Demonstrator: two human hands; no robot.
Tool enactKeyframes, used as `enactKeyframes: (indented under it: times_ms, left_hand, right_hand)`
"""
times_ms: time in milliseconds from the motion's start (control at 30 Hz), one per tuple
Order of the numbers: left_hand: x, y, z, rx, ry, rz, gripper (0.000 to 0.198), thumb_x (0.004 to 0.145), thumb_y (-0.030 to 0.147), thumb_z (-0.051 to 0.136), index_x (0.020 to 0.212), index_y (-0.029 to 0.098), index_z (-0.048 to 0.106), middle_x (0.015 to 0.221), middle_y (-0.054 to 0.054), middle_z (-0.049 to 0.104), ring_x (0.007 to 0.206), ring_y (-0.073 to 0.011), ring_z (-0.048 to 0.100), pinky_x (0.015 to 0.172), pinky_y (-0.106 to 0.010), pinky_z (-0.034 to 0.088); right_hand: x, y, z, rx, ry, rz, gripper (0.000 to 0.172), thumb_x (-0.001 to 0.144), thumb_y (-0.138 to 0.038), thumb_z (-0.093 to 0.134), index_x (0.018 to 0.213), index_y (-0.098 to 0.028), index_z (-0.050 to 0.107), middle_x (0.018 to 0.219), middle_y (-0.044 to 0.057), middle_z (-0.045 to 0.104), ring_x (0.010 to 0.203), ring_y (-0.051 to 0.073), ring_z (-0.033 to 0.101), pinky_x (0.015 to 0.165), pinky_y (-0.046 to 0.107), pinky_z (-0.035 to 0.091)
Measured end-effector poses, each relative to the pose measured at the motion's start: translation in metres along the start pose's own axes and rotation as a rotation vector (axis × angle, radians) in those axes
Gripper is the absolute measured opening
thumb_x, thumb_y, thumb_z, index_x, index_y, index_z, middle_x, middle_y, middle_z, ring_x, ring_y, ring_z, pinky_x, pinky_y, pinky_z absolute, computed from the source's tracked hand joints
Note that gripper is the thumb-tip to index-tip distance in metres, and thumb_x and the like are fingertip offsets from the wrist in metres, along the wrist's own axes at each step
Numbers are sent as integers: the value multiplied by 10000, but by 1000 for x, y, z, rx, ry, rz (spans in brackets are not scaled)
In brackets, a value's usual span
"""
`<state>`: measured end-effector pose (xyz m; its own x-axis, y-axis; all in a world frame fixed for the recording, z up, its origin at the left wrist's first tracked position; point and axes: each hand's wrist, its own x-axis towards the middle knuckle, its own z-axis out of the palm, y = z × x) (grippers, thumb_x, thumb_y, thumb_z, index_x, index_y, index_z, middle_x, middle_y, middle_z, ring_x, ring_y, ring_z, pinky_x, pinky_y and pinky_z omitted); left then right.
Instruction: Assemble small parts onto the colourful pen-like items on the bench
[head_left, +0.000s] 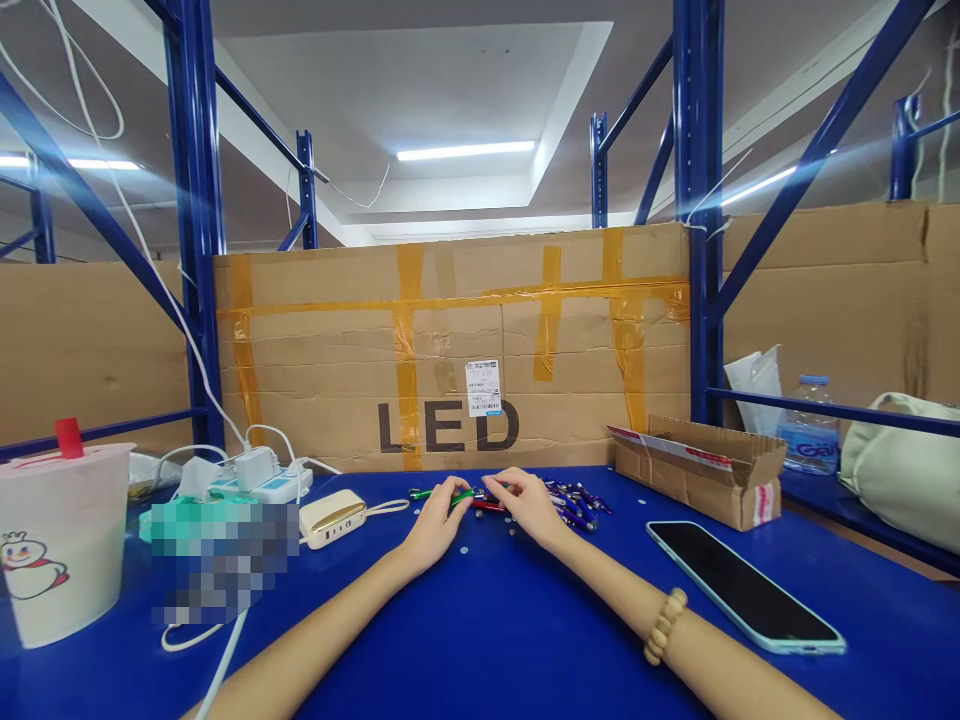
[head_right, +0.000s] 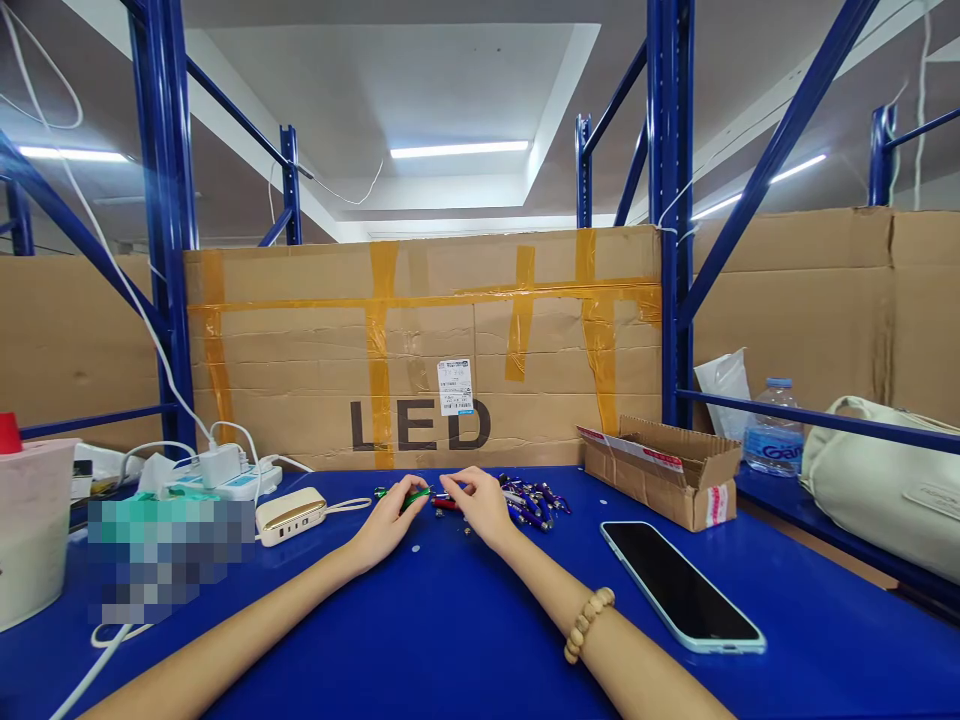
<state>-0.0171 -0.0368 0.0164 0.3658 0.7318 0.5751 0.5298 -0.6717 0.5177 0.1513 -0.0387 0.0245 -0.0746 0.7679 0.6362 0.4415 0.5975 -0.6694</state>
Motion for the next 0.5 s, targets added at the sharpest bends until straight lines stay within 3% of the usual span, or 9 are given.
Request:
enactKeyframes:
  times_ms: [167,367,500]
  left_hand:
    - [0,7,0,-77,-53,58,181,856,315,343,931,200,461,925,-25,558,875,-148,516,815,-279,391]
    - [-2,13,-1,-82,-97,78,216,870,312,306,893,200,489,913,-18,580,873,-141,522,821,-262,382]
    - [-1,11,1,-84,-121,40,231,872,322,293,919,194,480,891,-6,580,842,-136,523,787,-247,387]
  right_hand:
    - [-3,-9,9,199,-2,38,254,671,-382,595,718,-147,680,719,51,638,494,108,531,481,234,449]
    - [-4,-14,10,176,-11,111,229,672,-333,579,709,-132,681,609,39,634,454,108,518,445,225,426]
    - [-3,-12,12,139,51,129,233,681,-327,555,701,-127,673,572,27,620,434,106,520,450,222,416]
